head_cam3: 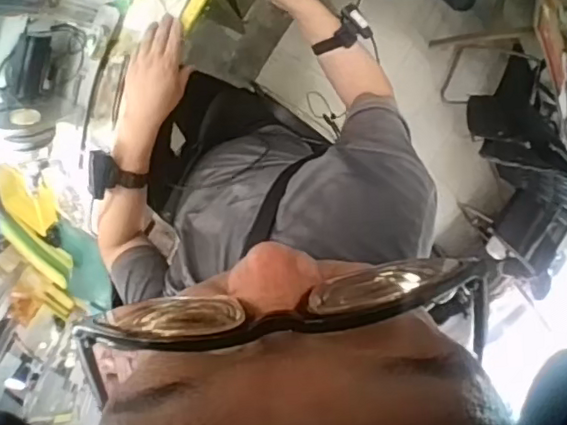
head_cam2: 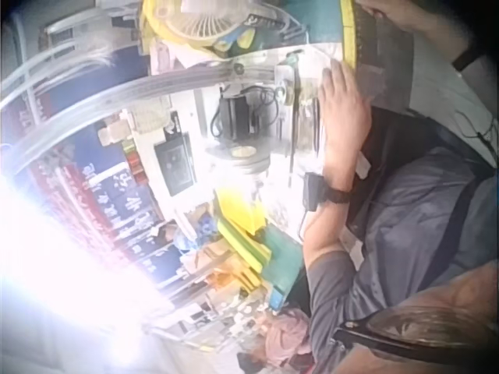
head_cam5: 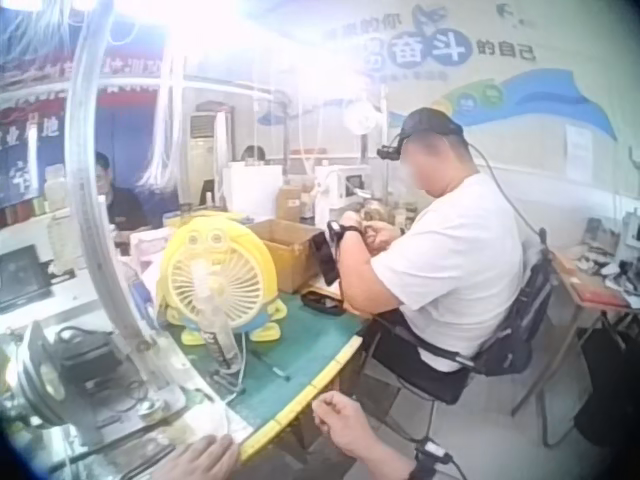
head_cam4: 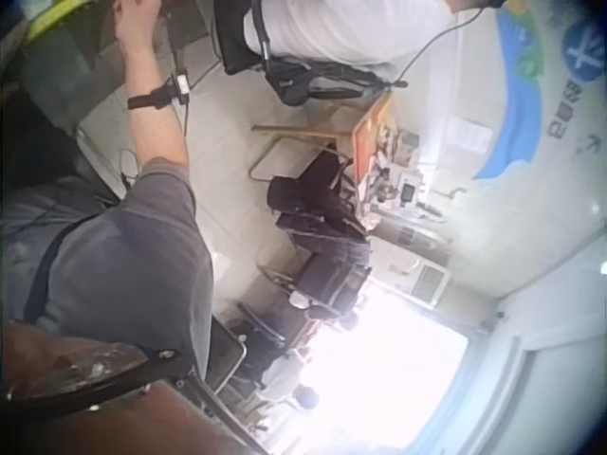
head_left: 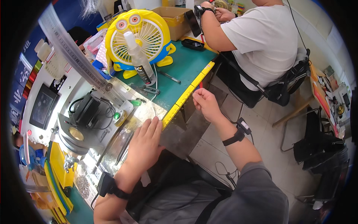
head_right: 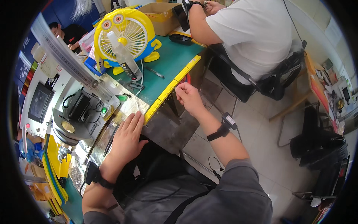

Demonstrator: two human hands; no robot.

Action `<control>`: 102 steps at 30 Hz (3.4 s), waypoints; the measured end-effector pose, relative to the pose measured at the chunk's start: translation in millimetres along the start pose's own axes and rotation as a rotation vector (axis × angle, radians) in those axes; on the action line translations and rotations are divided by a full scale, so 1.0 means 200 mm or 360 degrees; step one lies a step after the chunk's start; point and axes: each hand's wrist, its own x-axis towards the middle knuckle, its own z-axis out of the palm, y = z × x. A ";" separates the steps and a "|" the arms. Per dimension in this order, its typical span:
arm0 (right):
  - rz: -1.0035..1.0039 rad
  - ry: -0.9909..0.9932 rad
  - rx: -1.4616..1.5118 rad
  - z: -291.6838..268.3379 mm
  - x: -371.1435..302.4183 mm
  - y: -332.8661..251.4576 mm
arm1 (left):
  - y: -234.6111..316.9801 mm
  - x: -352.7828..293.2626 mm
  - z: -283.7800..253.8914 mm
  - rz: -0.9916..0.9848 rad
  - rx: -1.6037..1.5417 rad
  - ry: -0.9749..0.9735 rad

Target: Assembling small electrical or mechanical parts using a machine and various tools at a workstation.

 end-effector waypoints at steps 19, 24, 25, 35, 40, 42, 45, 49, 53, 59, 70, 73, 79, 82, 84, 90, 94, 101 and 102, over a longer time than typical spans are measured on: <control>0.0180 -0.0241 0.0086 -0.13 -0.01 0.00 | -0.02 0.01 0.01 -0.0007 -0.0149 0.0058; 0.0493 -0.0369 0.0329 -0.20 -0.15 -0.15 | -0.02 -0.03 -0.06 -0.0060 -0.0300 -0.0004; 0.0568 -0.0436 0.0375 -0.24 -0.18 -0.18 | -0.02 -0.03 -0.07 -0.0056 -0.0306 -0.0008; 0.0608 -0.0728 0.0360 -0.26 -0.25 -0.09 | -0.07 -0.03 -0.11 -0.0004 -0.0384 -0.0074; 0.0618 -0.1170 0.1366 0.04 -0.40 -0.08 | -0.12 -0.05 -0.07 -0.0064 -0.0418 -0.0058; 0.0701 -0.1183 0.1397 0.16 -0.51 -0.06 | -0.12 -0.03 -0.06 -0.0038 -0.0421 -0.0018; 0.0908 -0.1332 0.1257 0.21 -0.56 -0.03 | -0.12 -0.03 -0.06 -0.0055 -0.0398 -0.0011; 0.1294 -0.1567 0.0769 0.03 -0.53 0.04 | -0.13 -0.04 -0.06 -0.0032 -0.0430 -0.0010; 0.0861 -0.1034 -0.1032 -0.26 -0.44 -0.05 | -0.12 -0.05 -0.09 -0.0036 -0.0427 -0.0027; -0.0346 0.0278 -0.1550 -0.30 -0.39 -0.18 | -0.09 0.06 -0.08 -0.0046 -0.0508 0.0141; -0.0971 0.0329 -0.1476 0.12 -0.21 -0.07 | -0.03 0.46 0.08 0.0446 -0.0218 0.0120; -0.0921 0.0374 -0.1410 0.15 -0.19 -0.05 | -0.04 0.49 0.10 0.0427 -0.0266 0.0092; -0.1189 0.0271 -0.1529 0.11 -0.15 -0.01 | -0.04 0.49 0.10 0.0438 -0.0243 0.0106; -0.1407 0.0215 -0.1606 0.09 -0.13 0.02 | -0.04 0.49 0.10 0.0449 -0.0205 0.0118; -0.1475 0.0213 -0.1606 0.07 -0.13 0.04 | -0.03 0.49 0.10 0.0457 -0.0183 0.0122; -0.0969 0.0354 -0.1507 -0.06 -0.25 0.00 | -0.04 0.47 0.12 0.0408 -0.0239 0.0091; -0.0403 0.0680 -0.0677 -0.25 -0.18 -0.03 | -0.03 0.47 0.10 0.0397 -0.0206 0.0067; 0.0097 0.0332 -0.0142 -0.24 0.23 -0.09 | -0.01 0.47 0.12 0.0346 -0.0179 0.0053; 0.0094 0.0330 -0.0141 -0.24 0.27 -0.09 | -0.01 0.47 0.12 0.0345 -0.0176 0.0055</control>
